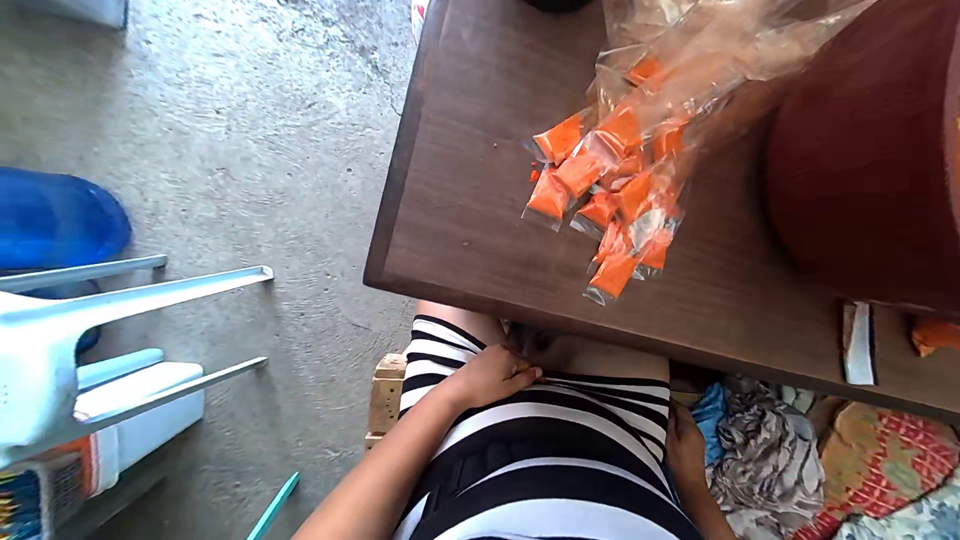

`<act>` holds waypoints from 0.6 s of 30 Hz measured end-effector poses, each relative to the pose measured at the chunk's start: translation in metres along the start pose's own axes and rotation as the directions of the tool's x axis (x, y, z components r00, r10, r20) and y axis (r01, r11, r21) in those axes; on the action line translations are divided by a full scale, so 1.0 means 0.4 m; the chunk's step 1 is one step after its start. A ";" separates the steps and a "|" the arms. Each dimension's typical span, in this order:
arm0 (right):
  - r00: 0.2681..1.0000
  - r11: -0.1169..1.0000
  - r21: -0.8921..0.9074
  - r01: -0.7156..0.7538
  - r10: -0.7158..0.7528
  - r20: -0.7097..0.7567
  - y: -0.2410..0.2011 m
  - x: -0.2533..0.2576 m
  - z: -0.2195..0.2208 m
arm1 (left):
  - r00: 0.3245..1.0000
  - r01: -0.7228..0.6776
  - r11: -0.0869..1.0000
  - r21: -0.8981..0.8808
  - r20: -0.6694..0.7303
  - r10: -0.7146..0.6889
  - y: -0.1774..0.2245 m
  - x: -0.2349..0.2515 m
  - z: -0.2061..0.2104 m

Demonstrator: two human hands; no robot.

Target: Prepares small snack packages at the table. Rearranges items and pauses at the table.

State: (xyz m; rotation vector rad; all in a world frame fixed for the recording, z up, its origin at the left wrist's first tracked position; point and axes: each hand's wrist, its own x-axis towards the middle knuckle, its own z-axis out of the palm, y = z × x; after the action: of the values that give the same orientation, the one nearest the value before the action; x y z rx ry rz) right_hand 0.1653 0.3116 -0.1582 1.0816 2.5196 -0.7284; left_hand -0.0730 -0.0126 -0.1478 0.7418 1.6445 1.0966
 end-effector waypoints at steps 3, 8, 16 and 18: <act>1.000 1.000 0.014 0.004 -0.005 0.013 -0.002 0.009 0.000 | 1.000 0.019 1.000 -0.009 -0.010 -0.019 0.004 0.000 -0.004; 0.999 0.998 -0.057 0.000 0.003 0.043 -0.017 0.029 -0.002 | 0.999 -0.020 1.000 -0.019 -0.039 0.019 -0.006 0.000 -0.005; 0.999 0.997 -0.069 -0.027 0.030 0.041 -0.030 0.023 -0.003 | 0.999 -0.033 0.999 -0.027 -0.032 0.032 -0.011 0.000 -0.005; 0.999 0.997 -0.067 -0.022 0.025 0.044 -0.035 0.024 -0.005 | 0.998 -0.042 0.999 -0.033 -0.040 0.041 -0.014 0.001 -0.004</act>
State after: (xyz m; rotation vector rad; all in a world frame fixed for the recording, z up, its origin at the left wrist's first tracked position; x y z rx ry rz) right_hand 0.1482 0.3102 -0.1564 1.0589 2.4711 -0.6499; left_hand -0.0745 -0.0152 -0.1528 0.7395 1.6464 1.1724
